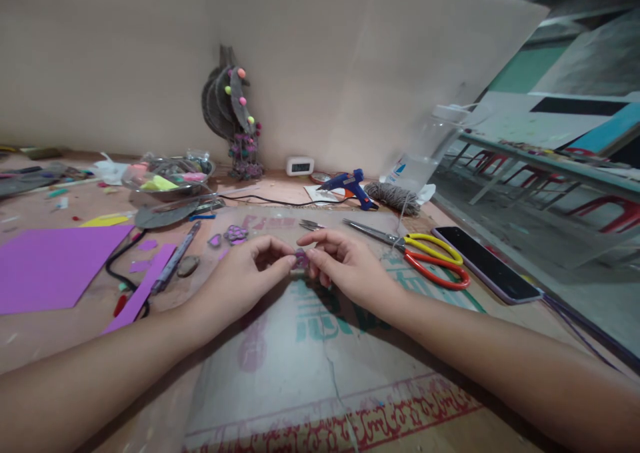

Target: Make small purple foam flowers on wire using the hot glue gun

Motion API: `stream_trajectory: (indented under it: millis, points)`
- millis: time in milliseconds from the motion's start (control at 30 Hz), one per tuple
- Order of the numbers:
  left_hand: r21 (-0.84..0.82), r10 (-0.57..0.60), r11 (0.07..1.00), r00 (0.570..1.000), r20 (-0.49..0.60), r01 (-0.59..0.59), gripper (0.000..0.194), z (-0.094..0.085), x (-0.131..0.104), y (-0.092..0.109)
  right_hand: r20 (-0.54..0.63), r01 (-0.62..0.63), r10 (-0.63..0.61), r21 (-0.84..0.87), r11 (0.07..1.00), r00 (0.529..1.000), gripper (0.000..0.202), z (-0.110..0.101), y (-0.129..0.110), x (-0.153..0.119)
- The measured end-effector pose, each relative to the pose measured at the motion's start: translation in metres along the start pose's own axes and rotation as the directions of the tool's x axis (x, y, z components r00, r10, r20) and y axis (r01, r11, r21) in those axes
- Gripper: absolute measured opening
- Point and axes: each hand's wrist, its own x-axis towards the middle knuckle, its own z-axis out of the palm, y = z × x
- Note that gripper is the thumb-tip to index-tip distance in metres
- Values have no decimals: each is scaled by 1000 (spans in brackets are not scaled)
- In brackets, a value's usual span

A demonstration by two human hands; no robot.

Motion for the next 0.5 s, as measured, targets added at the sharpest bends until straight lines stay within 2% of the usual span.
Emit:
stream_trajectory:
  millis: [267, 500]
  points:
    - [-58, -16, 998, 1000, -6, 15, 16, 0, 2, -4, 32, 11, -12, 37, 999, 999, 19, 0, 2, 1]
    - [-57, -1, 998, 1000, 2, 1, 19, 1, 3, -1, 30, -56, 54, 74, 996, 998, 9, 2, 4, 3]
